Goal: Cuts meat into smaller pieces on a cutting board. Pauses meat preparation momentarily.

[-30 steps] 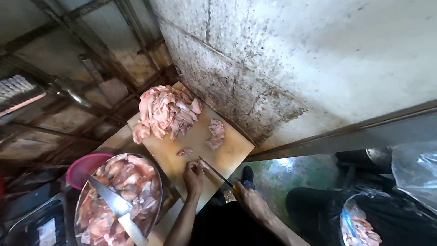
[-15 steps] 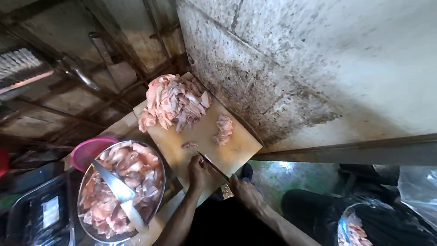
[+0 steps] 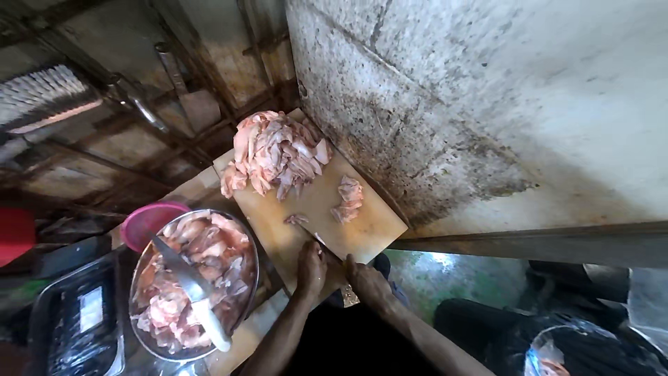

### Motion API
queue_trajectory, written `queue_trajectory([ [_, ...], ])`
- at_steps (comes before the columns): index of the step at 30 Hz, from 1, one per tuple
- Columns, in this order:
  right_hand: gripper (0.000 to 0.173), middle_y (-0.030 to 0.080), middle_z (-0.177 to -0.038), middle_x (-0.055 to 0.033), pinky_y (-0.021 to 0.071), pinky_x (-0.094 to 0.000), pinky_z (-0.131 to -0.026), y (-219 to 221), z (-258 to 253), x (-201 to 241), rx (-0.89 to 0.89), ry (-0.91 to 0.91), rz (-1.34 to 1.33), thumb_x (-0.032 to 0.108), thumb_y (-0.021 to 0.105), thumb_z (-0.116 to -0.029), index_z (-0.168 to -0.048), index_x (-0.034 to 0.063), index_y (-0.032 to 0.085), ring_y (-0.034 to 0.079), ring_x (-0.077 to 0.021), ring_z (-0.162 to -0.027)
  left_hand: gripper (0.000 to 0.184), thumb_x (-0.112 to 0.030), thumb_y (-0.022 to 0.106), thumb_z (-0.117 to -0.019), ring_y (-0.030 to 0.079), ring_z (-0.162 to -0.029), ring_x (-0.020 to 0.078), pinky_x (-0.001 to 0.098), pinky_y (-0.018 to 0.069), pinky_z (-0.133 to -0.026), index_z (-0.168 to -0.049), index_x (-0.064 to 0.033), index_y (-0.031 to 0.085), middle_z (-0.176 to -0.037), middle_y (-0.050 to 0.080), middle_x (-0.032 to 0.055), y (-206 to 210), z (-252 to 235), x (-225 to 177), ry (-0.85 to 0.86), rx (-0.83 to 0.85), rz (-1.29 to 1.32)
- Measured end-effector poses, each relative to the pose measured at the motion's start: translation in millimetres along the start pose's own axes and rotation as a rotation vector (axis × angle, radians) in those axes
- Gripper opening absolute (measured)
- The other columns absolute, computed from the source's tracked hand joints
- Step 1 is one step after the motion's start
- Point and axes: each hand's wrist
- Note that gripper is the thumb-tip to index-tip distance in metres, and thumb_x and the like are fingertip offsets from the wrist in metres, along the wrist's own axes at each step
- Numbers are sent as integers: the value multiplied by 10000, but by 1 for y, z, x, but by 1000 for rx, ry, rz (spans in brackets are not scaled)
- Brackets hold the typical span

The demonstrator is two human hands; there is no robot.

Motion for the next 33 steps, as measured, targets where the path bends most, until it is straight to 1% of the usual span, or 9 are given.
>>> queue_trajectory([
  [4,450,708,-1097,-238,567,-643,-804,17,14,-46,-19,9,-8,404,407,-1088,-1451,149,481,704,-468,-996,231,-172,665,-934,695,-1006,241,418,578,-936,-1091,-6,696,-1082,703,133,-14,-1,10,-68,-31,65],
  [7,446,715,-1077,-227,564,-653,-803,15,28,-85,26,32,-8,470,455,-1056,-1383,176,531,706,-467,-992,182,-165,706,-882,701,-849,227,441,600,-806,-1013,-39,699,-934,709,105,-29,-10,31,-87,-241,63],
  [10,471,715,-1046,-191,569,-625,-819,15,22,-109,27,-45,-113,530,516,-1016,-1316,174,585,712,-410,-979,170,-139,677,-928,708,-899,235,447,600,-854,-1058,-37,714,-1014,715,127,-49,-30,41,-65,-328,89],
  [13,462,713,-913,-145,579,-561,-788,21,20,-128,-164,-134,-304,517,549,-1004,-1223,121,646,719,-333,-866,146,-108,649,-968,711,-910,216,414,610,-854,-1057,-50,748,-1088,713,126,-69,-52,38,-2,-369,115],
  [18,453,655,-709,-30,575,-418,-581,0,37,-119,-642,-217,-494,497,563,-996,-1116,73,665,659,-172,-616,288,-150,689,-945,616,-1233,318,494,550,-1011,-1222,-81,723,-1366,610,150,-74,-70,2,44,-262,-59],
  [22,440,677,-755,-64,592,-454,-641,-17,22,-103,-672,-82,-530,451,559,-1019,-1192,55,643,685,-216,-665,468,-306,685,-950,515,-1367,310,500,466,-1114,-1383,-138,628,-1437,576,119,-41,-77,-51,171,-6,-107],
  [24,426,691,-811,-88,586,-486,-712,-22,16,-101,-564,26,-543,450,560,-1022,-1207,75,642,700,-253,-739,475,-349,653,-962,529,-1362,286,477,497,-1091,-1403,-175,619,-1439,584,87,-21,-81,-72,228,91,-155],
  [30,443,665,-729,-69,578,-490,-633,1,42,-121,-575,45,-511,490,571,-994,-1159,87,654,681,-249,-657,456,-298,703,-921,534,-1319,310,450,454,-1120,-1325,-90,656,-1372,609,131,-5,-103,-74,248,184,-100],
  [33,429,665,-712,-74,575,-495,-616,23,49,-136,-555,62,-500,490,585,-990,-1134,91,652,683,-260,-644,313,-227,681,-944,697,-1023,240,444,569,-951,-1197,-44,683,-1087,714,126,-19,-108,-63,204,218,111],
])
Point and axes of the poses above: each hand's wrist, its own z-axis away from the middle knuckle, its own y-axis out of the palm, x = y × z
